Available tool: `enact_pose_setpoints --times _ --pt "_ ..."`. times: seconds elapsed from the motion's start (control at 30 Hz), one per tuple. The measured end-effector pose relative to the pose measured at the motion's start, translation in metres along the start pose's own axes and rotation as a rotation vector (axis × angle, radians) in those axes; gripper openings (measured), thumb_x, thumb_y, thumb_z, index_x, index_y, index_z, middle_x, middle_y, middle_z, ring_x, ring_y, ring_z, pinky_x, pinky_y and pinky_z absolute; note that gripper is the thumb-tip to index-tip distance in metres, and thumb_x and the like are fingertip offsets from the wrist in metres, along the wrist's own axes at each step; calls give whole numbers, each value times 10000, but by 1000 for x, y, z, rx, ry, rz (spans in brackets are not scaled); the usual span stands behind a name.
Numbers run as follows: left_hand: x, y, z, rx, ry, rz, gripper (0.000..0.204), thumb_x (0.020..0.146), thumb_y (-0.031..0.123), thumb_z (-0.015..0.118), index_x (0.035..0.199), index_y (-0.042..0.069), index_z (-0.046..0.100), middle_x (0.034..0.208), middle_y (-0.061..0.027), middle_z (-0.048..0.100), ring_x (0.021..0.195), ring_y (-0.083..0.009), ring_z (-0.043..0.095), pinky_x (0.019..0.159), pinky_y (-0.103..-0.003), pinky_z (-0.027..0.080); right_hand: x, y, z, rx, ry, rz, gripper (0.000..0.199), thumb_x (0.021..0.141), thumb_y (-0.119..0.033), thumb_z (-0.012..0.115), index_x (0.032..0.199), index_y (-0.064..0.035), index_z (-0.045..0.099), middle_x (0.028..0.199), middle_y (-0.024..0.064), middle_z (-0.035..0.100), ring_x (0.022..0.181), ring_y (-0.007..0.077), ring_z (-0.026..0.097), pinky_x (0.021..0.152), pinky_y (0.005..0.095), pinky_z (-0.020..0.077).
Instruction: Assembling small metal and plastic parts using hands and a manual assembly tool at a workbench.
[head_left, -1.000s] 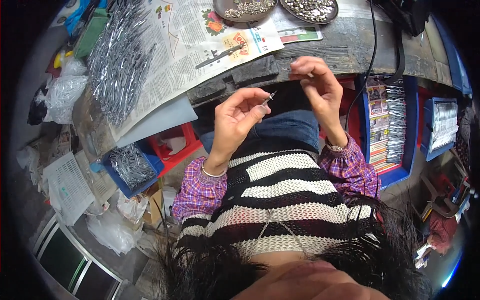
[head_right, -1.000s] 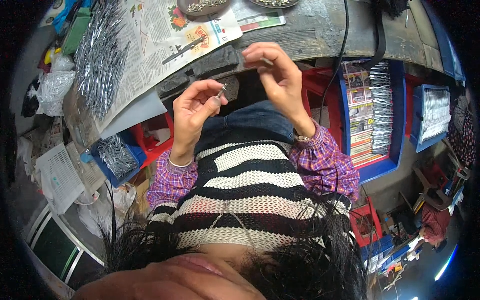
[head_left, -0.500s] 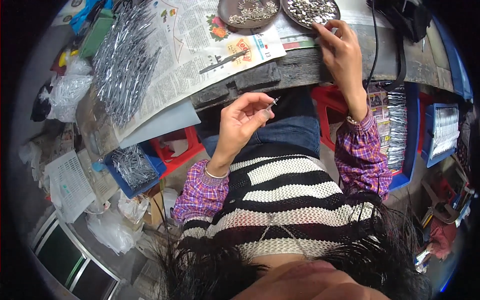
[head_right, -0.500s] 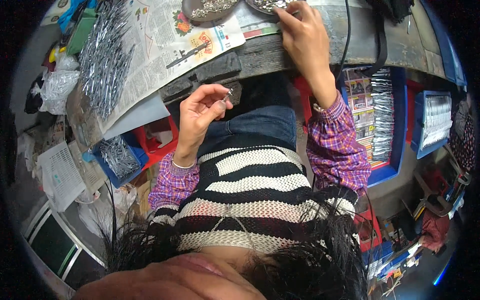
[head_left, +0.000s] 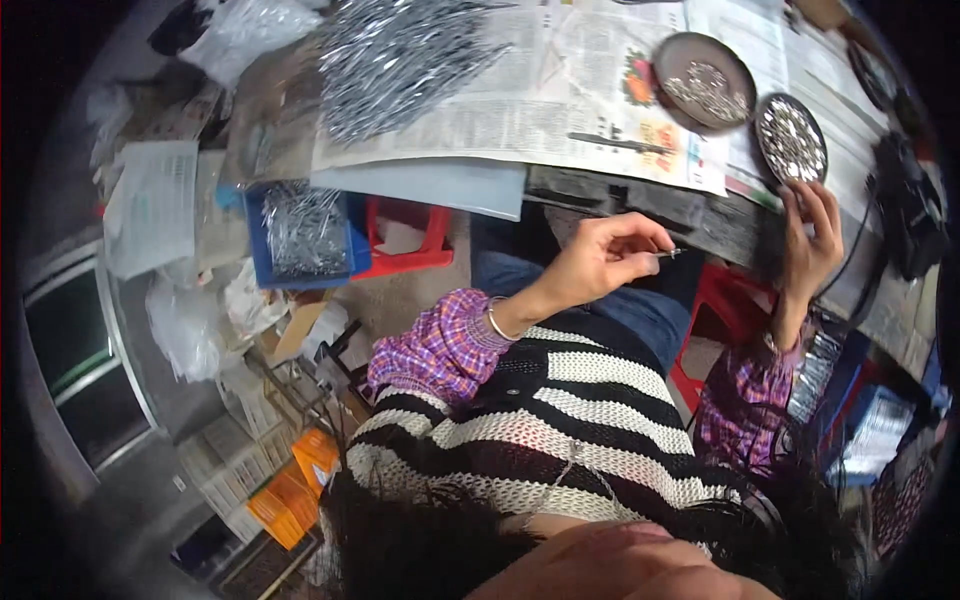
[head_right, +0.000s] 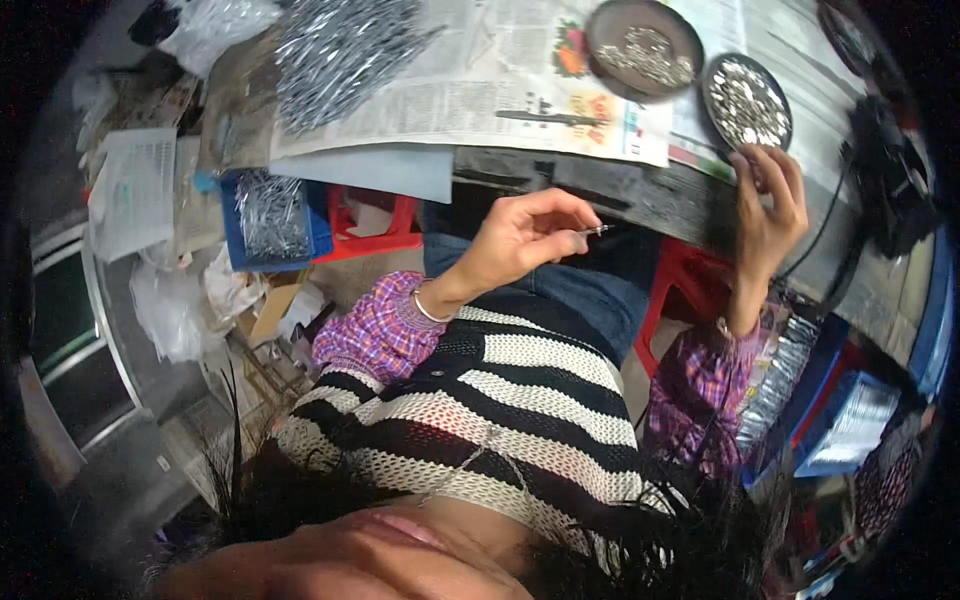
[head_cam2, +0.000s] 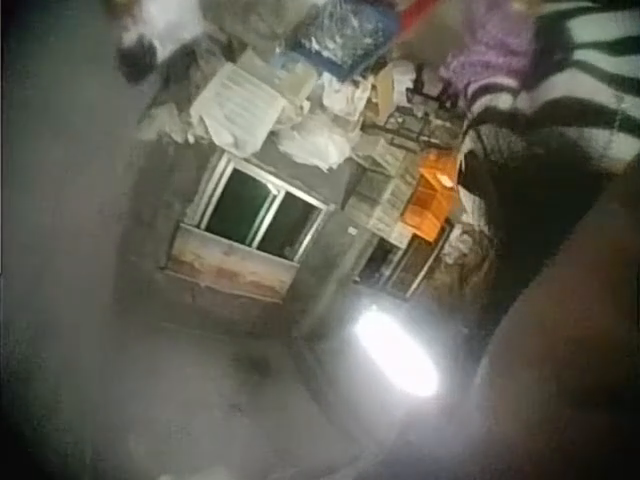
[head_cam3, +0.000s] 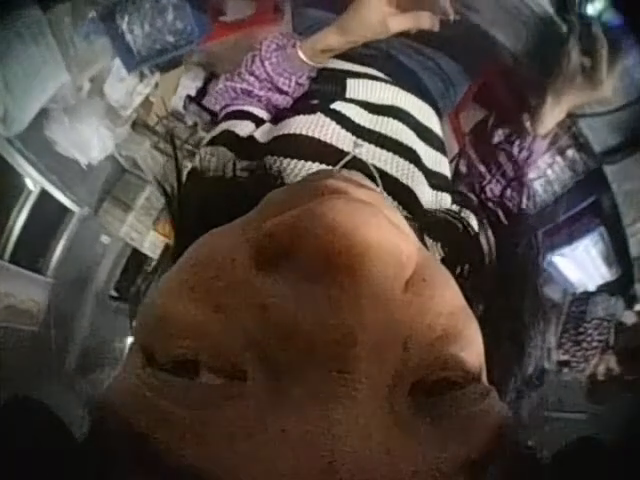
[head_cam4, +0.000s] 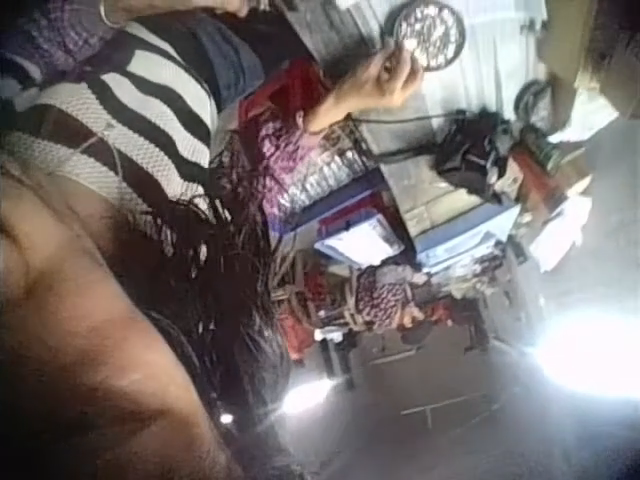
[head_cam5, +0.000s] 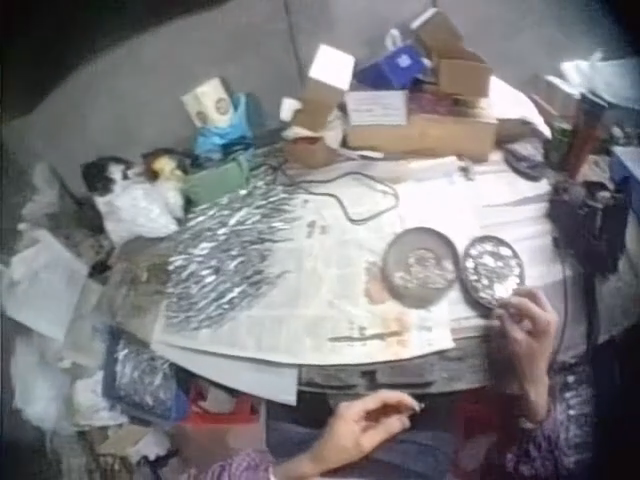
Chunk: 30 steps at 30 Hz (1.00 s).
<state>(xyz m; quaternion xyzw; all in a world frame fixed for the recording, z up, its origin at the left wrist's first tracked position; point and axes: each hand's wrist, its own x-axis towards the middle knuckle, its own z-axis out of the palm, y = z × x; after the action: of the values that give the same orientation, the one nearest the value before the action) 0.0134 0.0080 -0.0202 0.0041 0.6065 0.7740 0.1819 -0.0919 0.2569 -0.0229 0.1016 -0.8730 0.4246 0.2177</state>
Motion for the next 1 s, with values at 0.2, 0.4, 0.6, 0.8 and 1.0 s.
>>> enact_pose_setpoints --times 0.2,0.4,0.6,0.8,1.0 --pt "-1 4 -4 -43 56 56 207 838 15 589 1045 8 594 850 -25 613 756 -62 582 596 -173 438 -41 -40 13 464 -175 329 75 784 53 616 848 30 647 887 65 627 841 132 576 730 231 456" --pt "3 8 -7 -63 115 41 213 827 -16 595 1038 10 615 846 -13 611 696 -37 530 581 -167 423 -65 -72 38 642 -416 410 61 750 -8 663 794 33 653 789 61 644 734 115 589 683 227 452" --pt "-1 6 -7 -33 92 48 208 838 -9 590 1045 -9 617 865 -23 614 684 -37 520 587 -166 425 -78 -73 46 810 -428 482 78 774 -33 674 809 34 660 768 46 629 705 91 576 634 214 453" --pt "0 5 -4 -1 86 51 220 839 12 606 1056 -17 610 885 -32 616 682 -49 521 598 -177 435 -81 -71 44 869 -402 512 90 781 -40 677 832 33 667 786 43 629 708 87 572 630 209 454" --pt "1 3 -3 65 107 87 204 843 12 604 1045 -8 619 855 -12 598 685 -40 515 602 -170 429 -83 -70 45 889 -398 549 88 792 -45 673 836 30 666 792 35 627 713 78 569 626 199 451"
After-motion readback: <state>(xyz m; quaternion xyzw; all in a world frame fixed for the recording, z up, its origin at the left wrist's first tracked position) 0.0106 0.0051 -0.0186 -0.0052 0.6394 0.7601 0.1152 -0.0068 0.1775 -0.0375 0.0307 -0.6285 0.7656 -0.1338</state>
